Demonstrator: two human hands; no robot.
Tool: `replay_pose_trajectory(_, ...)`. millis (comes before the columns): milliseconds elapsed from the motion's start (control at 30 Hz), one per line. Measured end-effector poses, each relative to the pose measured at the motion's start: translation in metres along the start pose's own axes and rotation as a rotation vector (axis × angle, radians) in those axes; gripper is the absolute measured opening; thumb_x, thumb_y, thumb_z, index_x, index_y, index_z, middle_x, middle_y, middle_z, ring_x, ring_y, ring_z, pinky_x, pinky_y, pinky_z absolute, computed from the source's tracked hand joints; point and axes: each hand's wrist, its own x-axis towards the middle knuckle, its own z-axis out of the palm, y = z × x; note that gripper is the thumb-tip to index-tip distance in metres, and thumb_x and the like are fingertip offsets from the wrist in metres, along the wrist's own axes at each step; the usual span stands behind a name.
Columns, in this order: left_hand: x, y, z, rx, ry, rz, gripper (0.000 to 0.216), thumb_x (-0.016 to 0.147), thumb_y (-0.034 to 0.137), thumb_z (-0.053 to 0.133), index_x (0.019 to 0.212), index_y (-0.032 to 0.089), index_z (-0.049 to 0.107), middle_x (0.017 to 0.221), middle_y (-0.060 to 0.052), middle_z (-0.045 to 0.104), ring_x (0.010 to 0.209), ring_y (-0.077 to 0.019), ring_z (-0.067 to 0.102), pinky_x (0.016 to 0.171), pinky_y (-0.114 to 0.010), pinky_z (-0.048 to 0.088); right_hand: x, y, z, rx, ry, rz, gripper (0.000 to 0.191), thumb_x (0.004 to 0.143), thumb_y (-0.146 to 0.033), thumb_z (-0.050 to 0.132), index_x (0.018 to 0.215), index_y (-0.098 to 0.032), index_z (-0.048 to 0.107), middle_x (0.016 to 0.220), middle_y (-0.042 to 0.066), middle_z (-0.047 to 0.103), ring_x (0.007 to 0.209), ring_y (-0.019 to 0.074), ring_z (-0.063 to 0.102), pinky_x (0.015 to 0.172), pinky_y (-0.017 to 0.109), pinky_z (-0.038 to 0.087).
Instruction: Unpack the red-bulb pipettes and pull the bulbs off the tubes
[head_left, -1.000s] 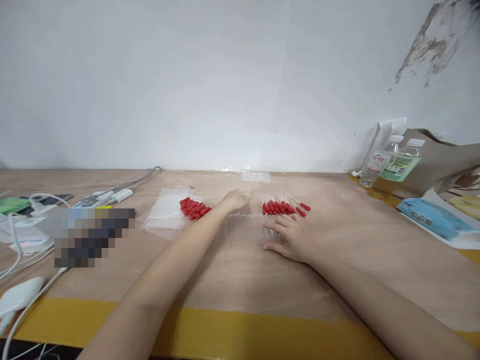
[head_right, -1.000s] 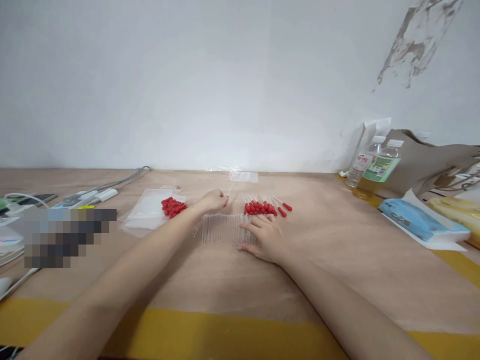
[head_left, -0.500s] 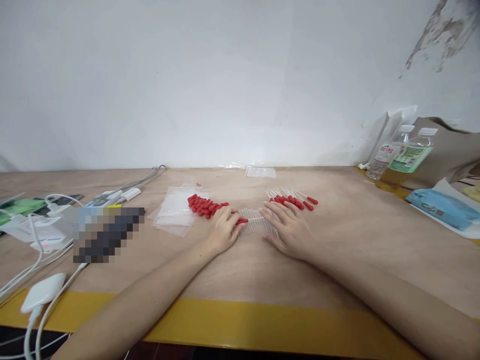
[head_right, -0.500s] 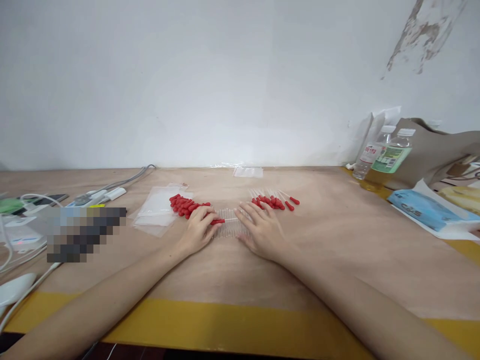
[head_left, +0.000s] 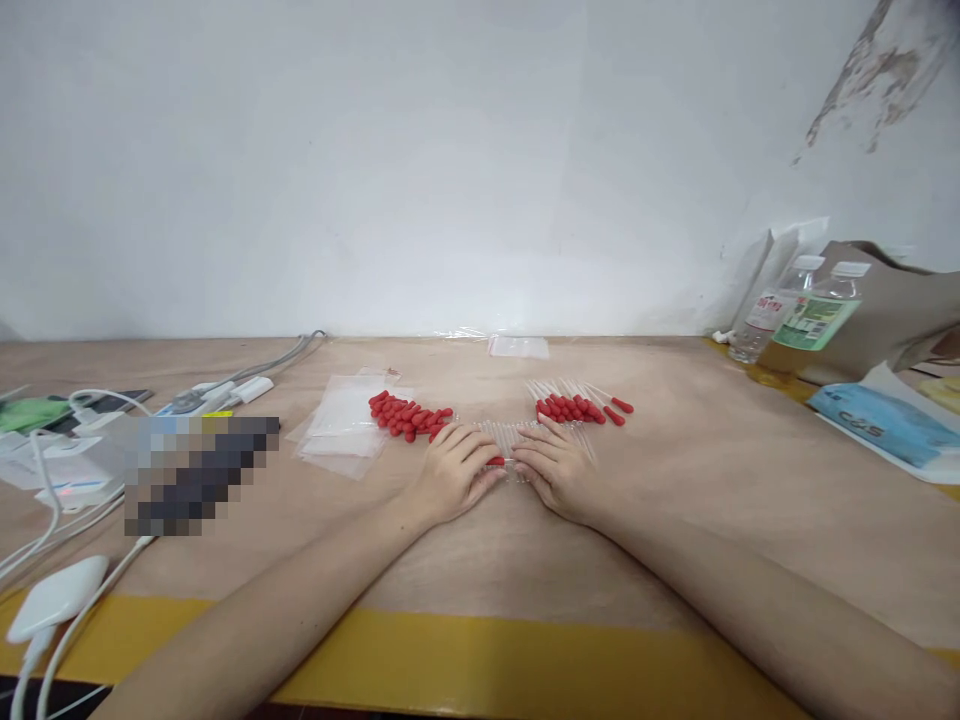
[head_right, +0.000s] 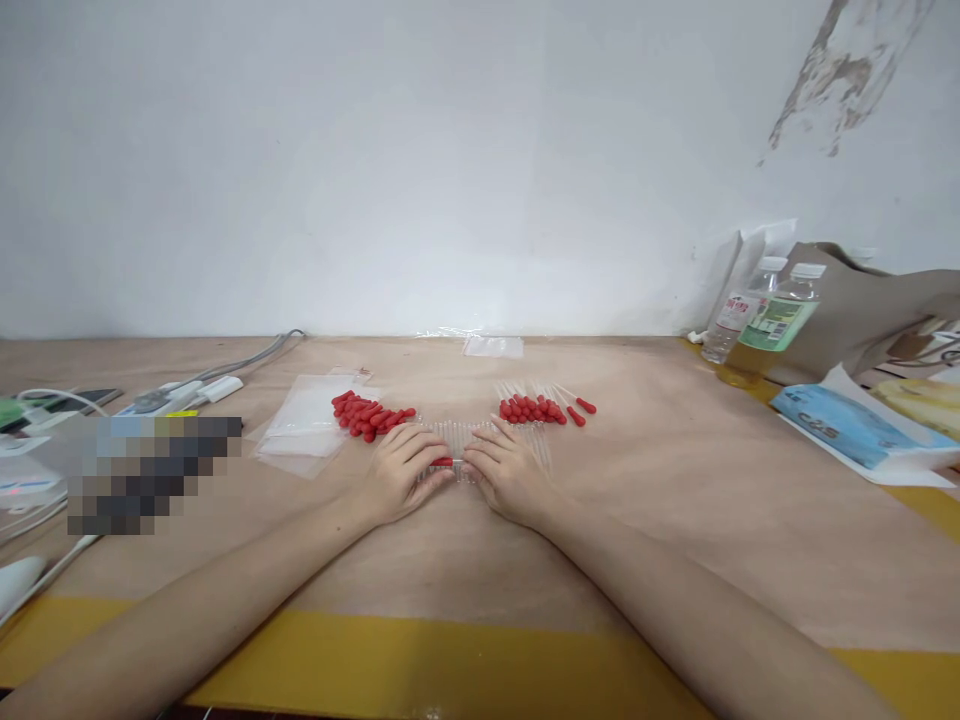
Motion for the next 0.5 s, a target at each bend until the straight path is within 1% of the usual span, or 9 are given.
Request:
replay_pose_trajectory(100, 0.004, 0.003, 0.001, 0.022, -0.078, 0.030, 0.015, 0.086, 0.028, 0.045, 0.085, 0.018, 0.057, 0.085, -0.002, 0.063, 0.085, -0.0163, 0.052, 0.083, -0.034, 0.036, -0.001, 0.002, 0.003, 0.045, 0.019, -0.035, 0.015, 0.085, -0.016, 0.045, 0.092, -0.015, 0.059, 0.087, 0.005, 0.067, 0.089, 0.0148, 0.059, 0.090, 0.036, 0.043)
replay_pose_trajectory(167, 0.005, 0.004, -0.001, 0.050, -0.115, 0.043, 0.019, 0.087, 0.028, 0.043, 0.080, 0.018, 0.057, 0.080, -0.002, 0.062, 0.082, -0.0162, 0.051, 0.083, -0.035, 0.034, 0.000, 0.002, 0.002, 0.075, 0.011, -0.059, 0.014, 0.086, -0.015, 0.044, 0.090, -0.015, 0.058, 0.084, 0.005, 0.066, 0.083, 0.0134, 0.060, 0.087, 0.033, 0.045)
replay_pose_trajectory(333, 0.005, 0.005, -0.007, 0.080, -0.156, 0.065, 0.027, 0.088, 0.030, 0.039, 0.072, 0.017, 0.057, 0.072, -0.002, 0.060, 0.076, -0.0158, 0.049, 0.085, -0.038, 0.031, 0.000, -0.001, -0.001, 0.110, -0.028, -0.097, 0.014, 0.086, -0.014, 0.042, 0.088, -0.014, 0.056, 0.078, 0.003, 0.064, 0.077, 0.0111, 0.059, 0.093, 0.032, 0.044)
replay_pose_trajectory(500, 0.001, 0.005, -0.010, 0.045, -0.182, 0.036, 0.028, 0.089, 0.029, 0.038, 0.071, 0.017, 0.056, 0.071, -0.002, 0.060, 0.079, -0.0161, 0.049, 0.089, -0.039, 0.029, -0.002, -0.003, -0.004, 0.052, -0.005, -0.133, 0.014, 0.085, -0.012, 0.043, 0.089, -0.013, 0.057, 0.081, 0.005, 0.064, 0.083, 0.0132, 0.059, 0.096, 0.033, 0.044)
